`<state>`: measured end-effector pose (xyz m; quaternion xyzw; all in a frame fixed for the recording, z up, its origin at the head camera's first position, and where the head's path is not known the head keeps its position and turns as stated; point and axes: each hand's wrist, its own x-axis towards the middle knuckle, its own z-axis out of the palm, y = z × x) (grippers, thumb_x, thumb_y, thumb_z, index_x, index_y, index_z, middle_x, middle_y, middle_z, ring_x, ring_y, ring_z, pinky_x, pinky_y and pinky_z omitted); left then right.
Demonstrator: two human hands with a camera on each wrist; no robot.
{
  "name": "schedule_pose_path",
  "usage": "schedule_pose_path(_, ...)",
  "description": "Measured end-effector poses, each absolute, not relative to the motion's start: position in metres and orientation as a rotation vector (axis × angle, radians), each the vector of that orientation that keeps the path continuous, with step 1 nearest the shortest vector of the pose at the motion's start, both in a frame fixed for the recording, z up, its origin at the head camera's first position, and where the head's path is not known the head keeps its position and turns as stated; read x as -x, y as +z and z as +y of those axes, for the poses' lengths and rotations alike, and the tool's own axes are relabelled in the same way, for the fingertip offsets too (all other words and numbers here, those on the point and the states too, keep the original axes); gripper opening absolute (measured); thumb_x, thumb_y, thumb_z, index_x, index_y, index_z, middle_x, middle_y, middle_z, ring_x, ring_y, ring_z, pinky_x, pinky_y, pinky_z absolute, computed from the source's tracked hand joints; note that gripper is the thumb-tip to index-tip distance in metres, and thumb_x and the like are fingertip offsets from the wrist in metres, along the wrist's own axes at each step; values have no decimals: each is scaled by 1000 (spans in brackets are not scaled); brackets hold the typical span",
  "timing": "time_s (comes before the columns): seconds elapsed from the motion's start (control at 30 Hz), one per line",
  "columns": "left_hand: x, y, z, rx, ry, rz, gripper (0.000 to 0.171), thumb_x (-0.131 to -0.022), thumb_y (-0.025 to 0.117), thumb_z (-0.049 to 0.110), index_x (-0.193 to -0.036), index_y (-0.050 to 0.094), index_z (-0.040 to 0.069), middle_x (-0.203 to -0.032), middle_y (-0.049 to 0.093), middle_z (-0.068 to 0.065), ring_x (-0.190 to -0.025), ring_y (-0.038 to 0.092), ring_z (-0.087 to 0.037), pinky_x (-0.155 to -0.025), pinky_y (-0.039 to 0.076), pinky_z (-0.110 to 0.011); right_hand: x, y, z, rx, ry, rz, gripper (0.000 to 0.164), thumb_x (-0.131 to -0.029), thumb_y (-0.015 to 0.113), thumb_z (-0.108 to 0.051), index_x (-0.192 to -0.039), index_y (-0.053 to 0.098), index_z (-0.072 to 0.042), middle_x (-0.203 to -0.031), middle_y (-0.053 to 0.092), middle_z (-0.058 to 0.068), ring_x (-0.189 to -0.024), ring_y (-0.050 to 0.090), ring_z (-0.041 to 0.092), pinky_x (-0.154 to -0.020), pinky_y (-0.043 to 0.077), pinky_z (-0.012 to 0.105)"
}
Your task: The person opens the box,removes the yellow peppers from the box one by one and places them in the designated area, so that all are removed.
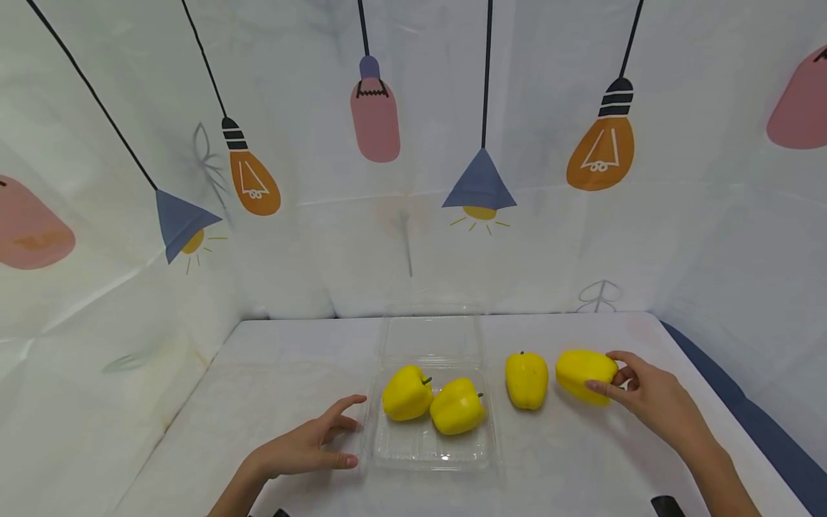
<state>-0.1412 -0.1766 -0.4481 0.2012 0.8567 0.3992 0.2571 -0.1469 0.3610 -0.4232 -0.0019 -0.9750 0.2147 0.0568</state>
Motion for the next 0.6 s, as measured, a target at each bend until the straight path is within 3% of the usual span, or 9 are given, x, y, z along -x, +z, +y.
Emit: schedule_pose_path(0.6, 141, -448, -176, -535, 1101, 2311, 84, -80, 73, 40, -146, 20, 36, -125, 56, -6, -120, 47, -31, -96, 34, -63, 153, -435, 364, 65, 676, -3053, 81, -78, 65, -61, -126, 47, 1, -85, 58, 5, -72, 48, 22, -57, 43, 30)
